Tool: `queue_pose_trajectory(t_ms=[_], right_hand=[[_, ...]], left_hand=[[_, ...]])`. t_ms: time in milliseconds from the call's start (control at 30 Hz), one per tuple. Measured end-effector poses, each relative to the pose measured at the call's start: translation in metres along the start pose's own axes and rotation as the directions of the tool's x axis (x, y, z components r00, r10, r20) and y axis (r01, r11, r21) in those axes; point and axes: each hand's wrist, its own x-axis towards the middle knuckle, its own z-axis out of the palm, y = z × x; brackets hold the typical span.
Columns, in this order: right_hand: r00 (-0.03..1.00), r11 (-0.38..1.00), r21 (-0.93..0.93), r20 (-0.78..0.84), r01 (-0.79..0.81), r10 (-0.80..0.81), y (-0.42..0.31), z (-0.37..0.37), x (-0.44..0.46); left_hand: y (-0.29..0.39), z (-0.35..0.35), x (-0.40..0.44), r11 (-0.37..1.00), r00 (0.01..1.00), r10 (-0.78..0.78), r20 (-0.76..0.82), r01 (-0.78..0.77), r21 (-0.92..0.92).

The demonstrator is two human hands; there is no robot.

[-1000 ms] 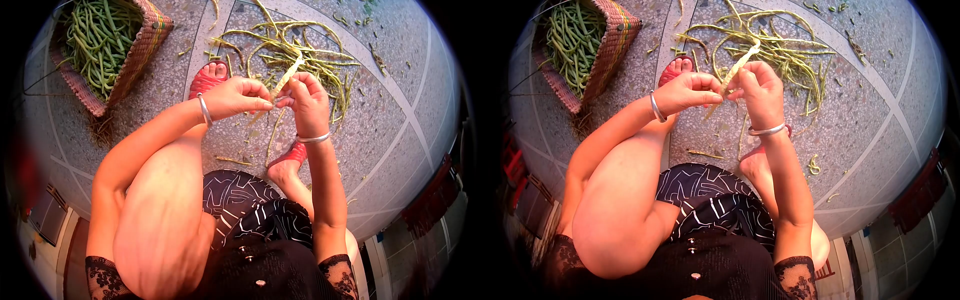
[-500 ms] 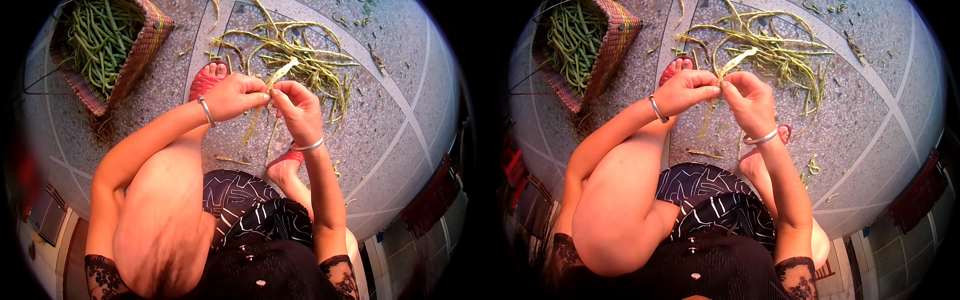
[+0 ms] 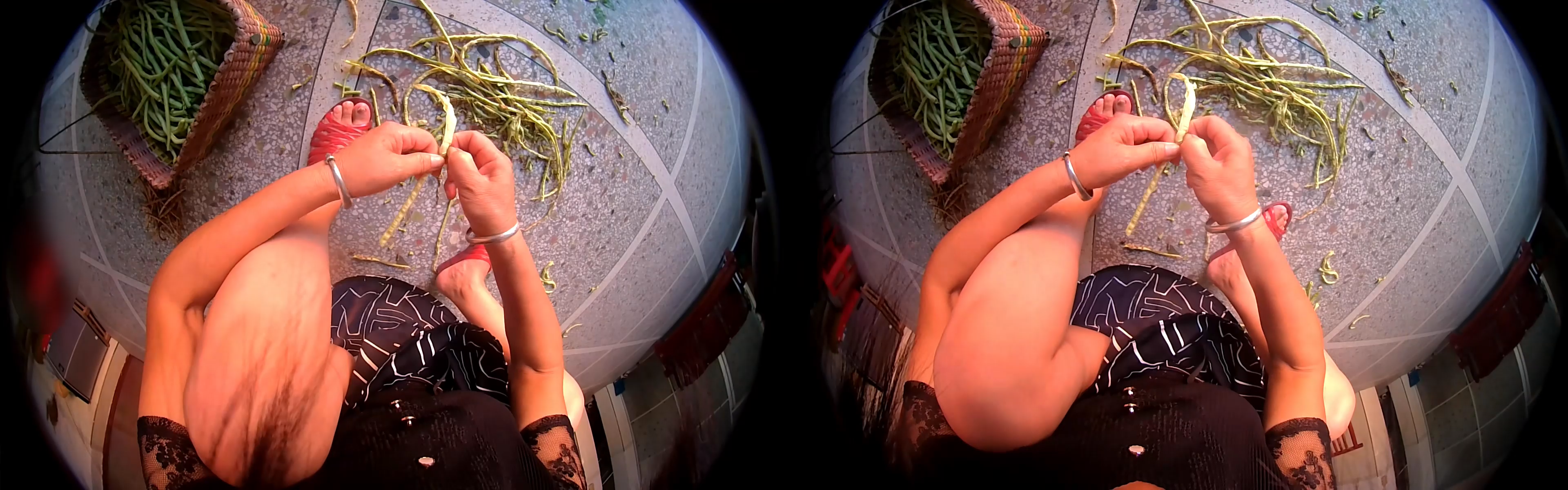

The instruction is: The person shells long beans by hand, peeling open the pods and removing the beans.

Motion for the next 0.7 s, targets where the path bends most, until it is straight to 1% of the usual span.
queue_pose_trajectory(t_ms=[33,67,133,167,267,300,400,500,600,633,700], right_hand=[[1.000,1.000,0.011,0.010,-0.015,0.015,0.000,-0.001,0.000],[0.999,0.999,0.023,0.020,-0.031,0.030,0.000,-0.001,0.000],[0.998,1.000,0.003,0.059,0.016,-0.016,0.003,-0.002,-0.001],[0.996,0.999,-0.007,0.081,0.040,-0.040,0.003,-0.001,-0.001],[0.990,0.998,0.064,0.137,0.016,-0.025,-0.004,0.003,-0.003],[0.990,0.999,0.042,0.138,0.021,-0.026,-0.004,0.002,-0.002],[0.990,0.998,0.056,0.143,0.004,-0.012,0.000,-0.001,0.001],[0.995,0.997,0.080,0.100,-0.011,0.003,-0.002,-0.001,0.001],[0.996,0.987,0.157,0.082,-0.041,0.028,-0.005,0.000,0.002],[0.995,0.985,0.166,0.095,-0.045,0.029,-0.006,0.000,0.002],[0.995,0.983,0.180,0.096,-0.045,0.028,-0.004,0.000,0.003]], left_hand=[[0.000,-0.001,0.001,0.999,1.000,0.003,0.022,-0.002,-0.040],[0.001,-0.003,0.003,0.998,0.999,-0.049,0.002,0.049,-0.048],[0.005,-0.005,0.005,0.985,0.986,-0.161,-0.038,0.158,-0.070],[0.006,-0.005,0.005,0.986,0.987,-0.154,-0.045,0.151,-0.064],[0.004,-0.006,0.005,0.979,0.995,-0.103,0.006,0.102,-0.175],[0.005,-0.006,0.004,0.978,0.996,-0.081,0.029,0.085,-0.190],[0.007,-0.005,0.003,0.977,0.998,-0.024,0.052,0.034,-0.211],[0.005,-0.010,0.002,0.977,0.996,-0.077,0.055,0.086,-0.195],[0.006,-0.007,0.003,0.960,0.999,-0.035,0.026,0.041,-0.276],[0.012,-0.010,0.001,0.974,0.997,-0.058,0.044,0.066,-0.215],[0.014,-0.010,0.000,0.989,0.998,-0.046,0.030,0.050,-0.137]])
